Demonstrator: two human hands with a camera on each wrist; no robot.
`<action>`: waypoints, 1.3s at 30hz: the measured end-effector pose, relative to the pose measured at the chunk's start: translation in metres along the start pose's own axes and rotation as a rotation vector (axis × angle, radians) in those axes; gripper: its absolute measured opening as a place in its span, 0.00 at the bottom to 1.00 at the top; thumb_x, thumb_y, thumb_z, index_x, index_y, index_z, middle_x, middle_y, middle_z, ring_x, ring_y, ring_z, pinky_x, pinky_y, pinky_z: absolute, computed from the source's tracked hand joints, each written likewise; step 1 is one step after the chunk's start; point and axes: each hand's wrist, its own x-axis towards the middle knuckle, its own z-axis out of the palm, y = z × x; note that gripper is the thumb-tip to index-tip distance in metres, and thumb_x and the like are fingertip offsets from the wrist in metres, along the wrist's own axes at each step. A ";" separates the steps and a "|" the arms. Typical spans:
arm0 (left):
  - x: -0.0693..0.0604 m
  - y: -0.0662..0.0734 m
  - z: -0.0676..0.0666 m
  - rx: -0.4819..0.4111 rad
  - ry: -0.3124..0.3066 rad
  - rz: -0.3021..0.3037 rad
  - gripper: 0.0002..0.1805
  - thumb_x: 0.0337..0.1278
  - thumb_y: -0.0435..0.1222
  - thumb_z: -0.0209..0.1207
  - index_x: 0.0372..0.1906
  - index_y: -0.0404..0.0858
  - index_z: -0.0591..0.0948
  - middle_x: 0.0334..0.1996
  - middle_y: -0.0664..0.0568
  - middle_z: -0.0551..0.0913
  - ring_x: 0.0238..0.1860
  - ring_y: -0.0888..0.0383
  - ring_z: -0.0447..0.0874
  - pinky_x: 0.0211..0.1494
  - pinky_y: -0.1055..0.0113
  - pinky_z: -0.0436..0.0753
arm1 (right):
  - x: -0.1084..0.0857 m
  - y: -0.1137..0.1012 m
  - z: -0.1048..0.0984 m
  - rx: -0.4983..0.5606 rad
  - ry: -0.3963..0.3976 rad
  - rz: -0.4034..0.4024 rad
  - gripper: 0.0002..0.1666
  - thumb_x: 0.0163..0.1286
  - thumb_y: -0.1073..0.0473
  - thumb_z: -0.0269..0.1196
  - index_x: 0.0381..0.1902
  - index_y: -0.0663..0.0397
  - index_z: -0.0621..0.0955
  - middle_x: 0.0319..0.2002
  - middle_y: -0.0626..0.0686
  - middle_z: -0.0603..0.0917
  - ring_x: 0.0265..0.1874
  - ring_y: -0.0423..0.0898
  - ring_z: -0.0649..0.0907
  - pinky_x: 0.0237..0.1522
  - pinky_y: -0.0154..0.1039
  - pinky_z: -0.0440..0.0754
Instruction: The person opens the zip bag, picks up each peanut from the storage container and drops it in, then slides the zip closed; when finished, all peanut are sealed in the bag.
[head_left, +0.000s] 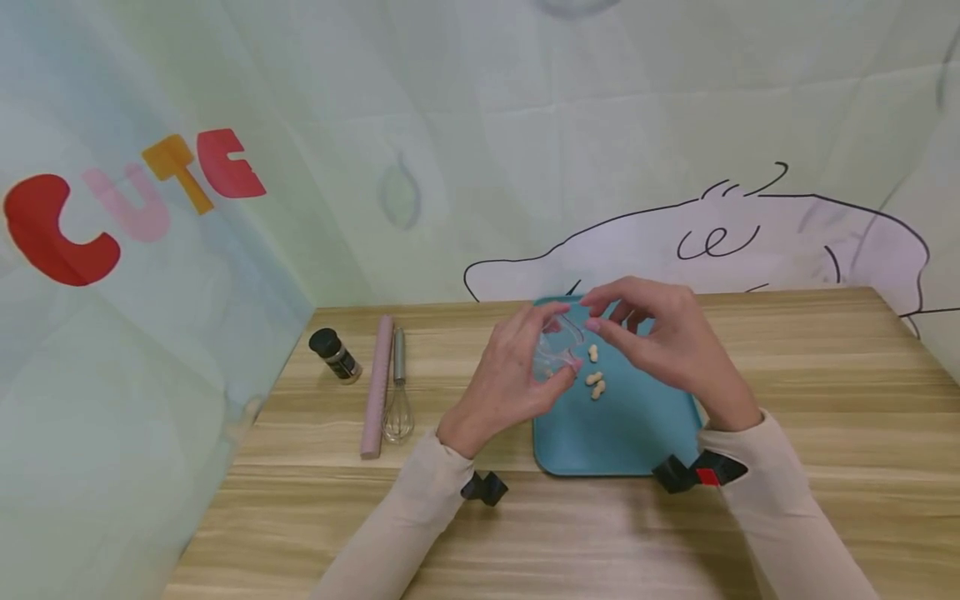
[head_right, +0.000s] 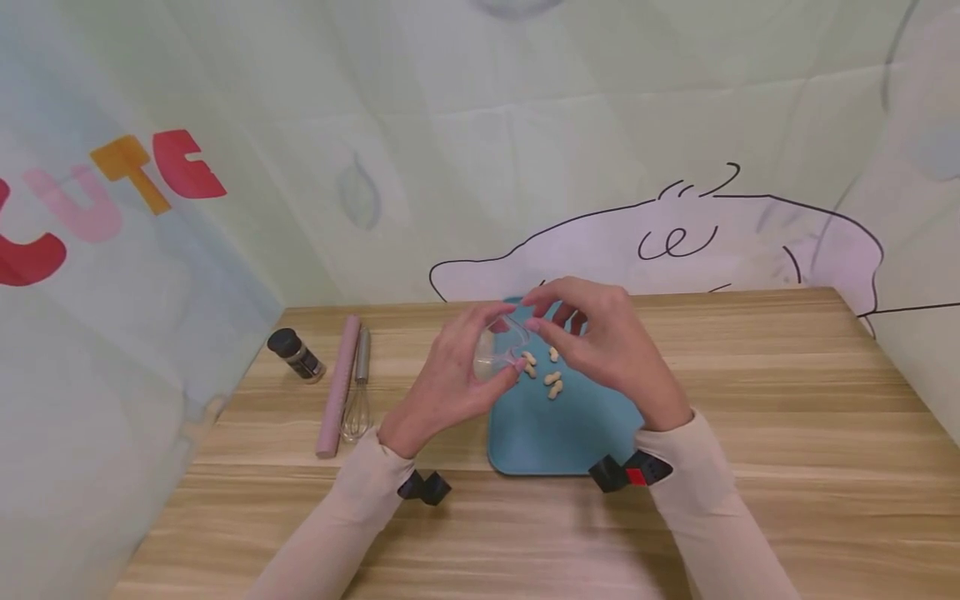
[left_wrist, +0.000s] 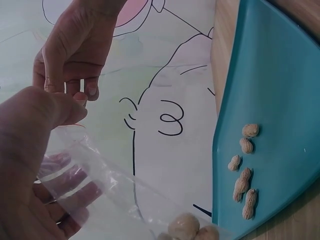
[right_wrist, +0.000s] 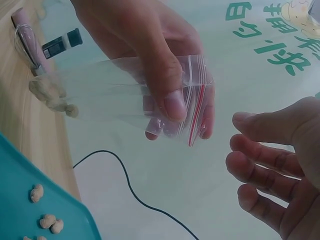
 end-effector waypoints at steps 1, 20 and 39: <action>0.000 0.000 0.000 0.000 -0.001 0.001 0.34 0.63 0.42 0.69 0.72 0.39 0.74 0.53 0.47 0.85 0.56 0.51 0.84 0.67 0.45 0.78 | 0.000 0.000 0.000 -0.002 0.000 0.003 0.16 0.64 0.69 0.76 0.49 0.51 0.91 0.42 0.49 0.94 0.30 0.35 0.87 0.36 0.25 0.83; 0.001 0.003 -0.004 0.022 0.009 -0.006 0.34 0.64 0.42 0.69 0.72 0.39 0.74 0.53 0.48 0.85 0.56 0.52 0.84 0.67 0.45 0.79 | -0.013 0.065 0.032 -0.129 -0.181 0.347 0.16 0.73 0.64 0.69 0.56 0.61 0.87 0.47 0.60 0.93 0.37 0.54 0.91 0.35 0.42 0.86; 0.001 0.003 -0.002 0.037 0.015 0.000 0.34 0.64 0.42 0.70 0.73 0.39 0.73 0.53 0.48 0.85 0.55 0.52 0.85 0.65 0.46 0.81 | -0.035 0.095 0.072 -0.215 -0.299 0.477 0.22 0.78 0.62 0.63 0.64 0.69 0.83 0.55 0.71 0.84 0.45 0.60 0.87 0.49 0.60 0.85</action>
